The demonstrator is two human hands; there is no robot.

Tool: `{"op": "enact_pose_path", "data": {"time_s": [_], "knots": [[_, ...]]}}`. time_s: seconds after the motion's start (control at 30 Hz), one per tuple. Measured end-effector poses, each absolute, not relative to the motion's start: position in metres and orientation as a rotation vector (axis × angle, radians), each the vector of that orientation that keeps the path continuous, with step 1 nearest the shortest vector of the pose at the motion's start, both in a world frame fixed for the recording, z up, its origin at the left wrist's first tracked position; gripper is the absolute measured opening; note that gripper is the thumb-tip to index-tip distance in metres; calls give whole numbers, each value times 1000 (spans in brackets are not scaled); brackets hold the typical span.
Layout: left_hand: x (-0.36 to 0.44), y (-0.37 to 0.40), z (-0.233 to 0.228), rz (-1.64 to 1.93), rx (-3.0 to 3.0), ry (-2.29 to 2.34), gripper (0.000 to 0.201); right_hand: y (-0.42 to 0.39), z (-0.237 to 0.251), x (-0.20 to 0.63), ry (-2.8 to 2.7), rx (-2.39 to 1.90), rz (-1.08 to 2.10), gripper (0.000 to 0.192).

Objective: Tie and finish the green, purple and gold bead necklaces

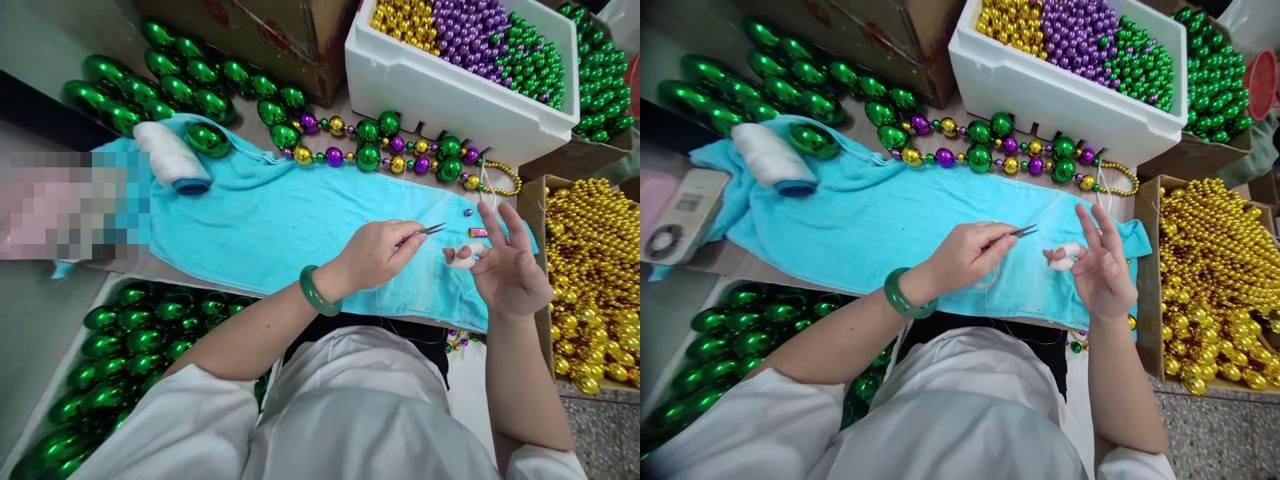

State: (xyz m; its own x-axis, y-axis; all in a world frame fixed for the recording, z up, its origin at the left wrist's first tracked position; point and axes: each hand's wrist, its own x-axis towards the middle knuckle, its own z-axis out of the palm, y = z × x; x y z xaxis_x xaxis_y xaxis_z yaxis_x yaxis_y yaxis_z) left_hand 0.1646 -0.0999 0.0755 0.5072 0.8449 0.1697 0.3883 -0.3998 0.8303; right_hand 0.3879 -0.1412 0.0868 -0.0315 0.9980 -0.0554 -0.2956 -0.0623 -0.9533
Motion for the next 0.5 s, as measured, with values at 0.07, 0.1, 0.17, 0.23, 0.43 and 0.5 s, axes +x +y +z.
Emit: {"op": "enact_pose_path", "data": {"time_s": [0.07,0.1,0.17,0.23,0.43,0.5], "knots": [[163,-98,76,715,2079,1010,33,-142,89,390,-1010,-977,1450,56],[163,-98,76,686,2122,1006,33,-143,90,391,-1029,-959,1484,57],[162,-97,78,627,2202,983,33,-144,93,393,-1055,-937,1537,60],[161,-96,82,559,2271,949,33,-145,95,395,-1065,-946,1553,62],[159,-100,88,521,2396,916,35,-143,96,397,-1047,-941,1587,65],[160,-101,87,577,2377,914,36,-142,96,396,-1040,-950,1583,65]]}}
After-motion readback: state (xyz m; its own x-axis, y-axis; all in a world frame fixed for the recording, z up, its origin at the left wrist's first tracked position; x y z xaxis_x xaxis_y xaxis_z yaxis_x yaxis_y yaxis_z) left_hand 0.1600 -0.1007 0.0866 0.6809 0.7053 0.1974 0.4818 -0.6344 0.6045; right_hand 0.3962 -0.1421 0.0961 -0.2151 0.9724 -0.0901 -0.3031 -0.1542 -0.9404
